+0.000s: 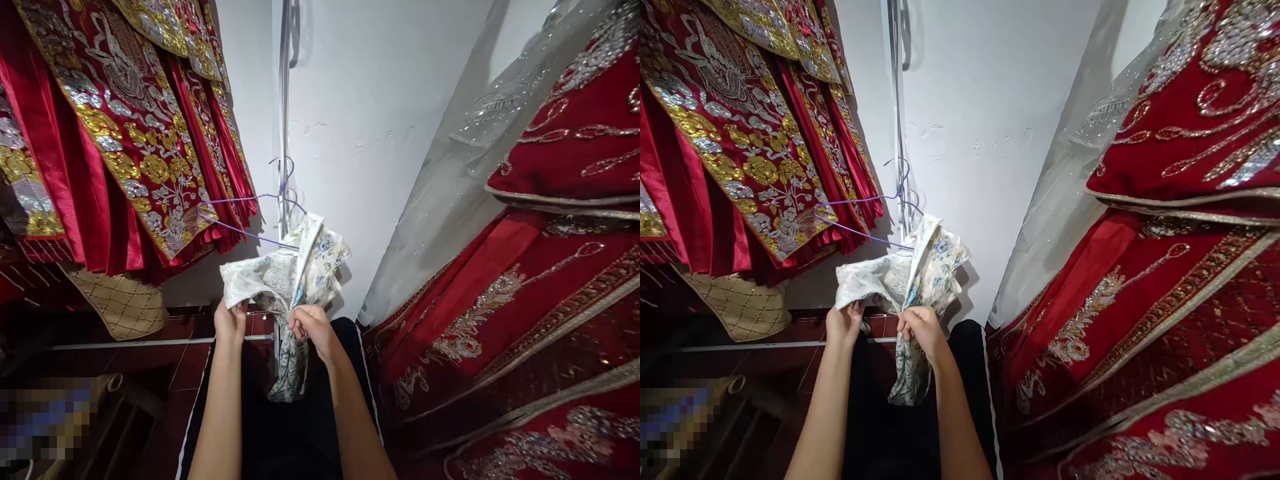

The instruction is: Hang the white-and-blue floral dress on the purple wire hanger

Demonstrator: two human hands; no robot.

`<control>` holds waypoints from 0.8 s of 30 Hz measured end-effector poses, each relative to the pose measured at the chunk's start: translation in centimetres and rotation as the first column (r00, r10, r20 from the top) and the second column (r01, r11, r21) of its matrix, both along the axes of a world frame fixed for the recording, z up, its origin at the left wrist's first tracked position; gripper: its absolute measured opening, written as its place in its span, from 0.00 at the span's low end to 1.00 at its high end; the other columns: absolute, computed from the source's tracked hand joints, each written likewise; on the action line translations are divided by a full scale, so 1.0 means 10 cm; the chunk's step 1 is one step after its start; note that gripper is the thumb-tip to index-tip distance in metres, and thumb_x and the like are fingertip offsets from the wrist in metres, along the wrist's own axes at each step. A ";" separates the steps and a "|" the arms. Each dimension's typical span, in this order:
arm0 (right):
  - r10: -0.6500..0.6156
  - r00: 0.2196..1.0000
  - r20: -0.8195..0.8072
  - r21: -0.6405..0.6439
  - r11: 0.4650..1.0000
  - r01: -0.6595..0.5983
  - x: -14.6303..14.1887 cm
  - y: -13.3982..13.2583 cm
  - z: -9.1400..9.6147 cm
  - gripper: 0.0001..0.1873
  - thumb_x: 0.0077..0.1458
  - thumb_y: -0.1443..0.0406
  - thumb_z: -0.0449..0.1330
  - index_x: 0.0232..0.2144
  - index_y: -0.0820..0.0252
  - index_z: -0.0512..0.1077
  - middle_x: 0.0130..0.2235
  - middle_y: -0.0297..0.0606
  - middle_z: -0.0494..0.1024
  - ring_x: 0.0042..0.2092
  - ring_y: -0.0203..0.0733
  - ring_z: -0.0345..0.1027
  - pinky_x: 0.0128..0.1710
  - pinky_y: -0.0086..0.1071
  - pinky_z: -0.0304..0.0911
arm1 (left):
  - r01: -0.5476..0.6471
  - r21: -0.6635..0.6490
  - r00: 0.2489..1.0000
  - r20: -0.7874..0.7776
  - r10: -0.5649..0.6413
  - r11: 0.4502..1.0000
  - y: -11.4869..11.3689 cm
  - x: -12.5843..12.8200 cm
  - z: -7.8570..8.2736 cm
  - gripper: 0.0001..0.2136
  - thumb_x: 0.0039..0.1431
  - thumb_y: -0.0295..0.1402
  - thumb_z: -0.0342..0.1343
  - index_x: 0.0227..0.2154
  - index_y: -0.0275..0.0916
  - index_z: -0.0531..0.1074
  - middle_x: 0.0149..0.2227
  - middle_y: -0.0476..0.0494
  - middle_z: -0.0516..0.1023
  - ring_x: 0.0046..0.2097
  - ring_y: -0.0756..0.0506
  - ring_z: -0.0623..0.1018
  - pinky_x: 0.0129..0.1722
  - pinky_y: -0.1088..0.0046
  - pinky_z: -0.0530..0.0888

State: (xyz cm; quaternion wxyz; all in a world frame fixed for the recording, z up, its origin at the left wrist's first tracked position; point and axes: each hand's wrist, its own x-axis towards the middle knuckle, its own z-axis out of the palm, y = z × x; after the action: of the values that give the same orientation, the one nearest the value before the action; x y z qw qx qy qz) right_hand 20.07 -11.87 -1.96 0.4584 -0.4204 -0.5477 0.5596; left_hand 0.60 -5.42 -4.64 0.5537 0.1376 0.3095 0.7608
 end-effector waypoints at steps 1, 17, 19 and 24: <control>0.030 0.998 0.051 -0.023 0.999 -0.029 0.04 0.00 -0.02 0.16 0.53 0.60 0.56 0.18 0.61 0.72 0.14 0.32 0.65 0.18 0.31 0.52 0.23 0.28 0.48 | -0.007 0.009 0.997 0.076 0.006 1.000 -0.07 0.06 0.01 0.06 0.58 0.26 0.52 0.33 0.37 0.74 0.32 0.44 0.77 0.37 0.49 0.78 0.43 0.72 0.75; 0.030 0.910 -0.414 -0.040 0.998 -0.052 -0.13 -0.27 -0.03 0.32 0.52 0.44 0.62 0.53 0.55 0.72 0.43 0.43 0.80 0.48 0.52 0.73 0.50 0.43 0.65 | 0.541 0.212 0.446 -0.893 -0.064 0.814 -0.78 0.63 0.71 0.19 0.68 0.46 0.47 0.53 0.44 0.72 0.58 0.41 0.72 0.59 0.39 0.69 0.61 0.63 0.62; 0.153 0.943 -0.296 -0.002 0.987 -0.161 -0.07 -0.24 0.06 0.29 0.45 0.55 0.71 0.48 0.57 0.74 0.40 0.41 0.80 0.44 0.49 0.74 0.47 0.40 0.66 | 0.567 0.177 0.425 -0.899 -0.102 0.805 -0.69 0.51 0.62 0.25 0.69 0.50 0.38 0.60 0.45 0.66 0.62 0.41 0.68 0.63 0.40 0.66 0.63 0.62 0.60; 0.163 0.984 0.073 0.121 0.978 -0.171 0.24 0.26 0.48 0.06 0.44 0.65 0.66 0.25 0.63 0.74 0.27 0.35 0.76 0.30 0.39 0.69 0.30 0.30 0.63 | 0.681 -0.225 0.008 -0.949 -0.315 0.696 -0.51 0.11 0.28 0.28 0.67 0.54 0.37 0.41 0.39 0.76 0.45 0.41 0.78 0.50 0.40 0.74 0.51 0.66 0.70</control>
State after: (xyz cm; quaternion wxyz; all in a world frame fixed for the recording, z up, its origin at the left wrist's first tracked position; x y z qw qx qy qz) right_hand 22.42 -9.32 2.82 0.4179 -0.3605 -0.6297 0.5467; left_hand 1.69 -10.48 -1.82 0.4492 0.7510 0.3858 0.2924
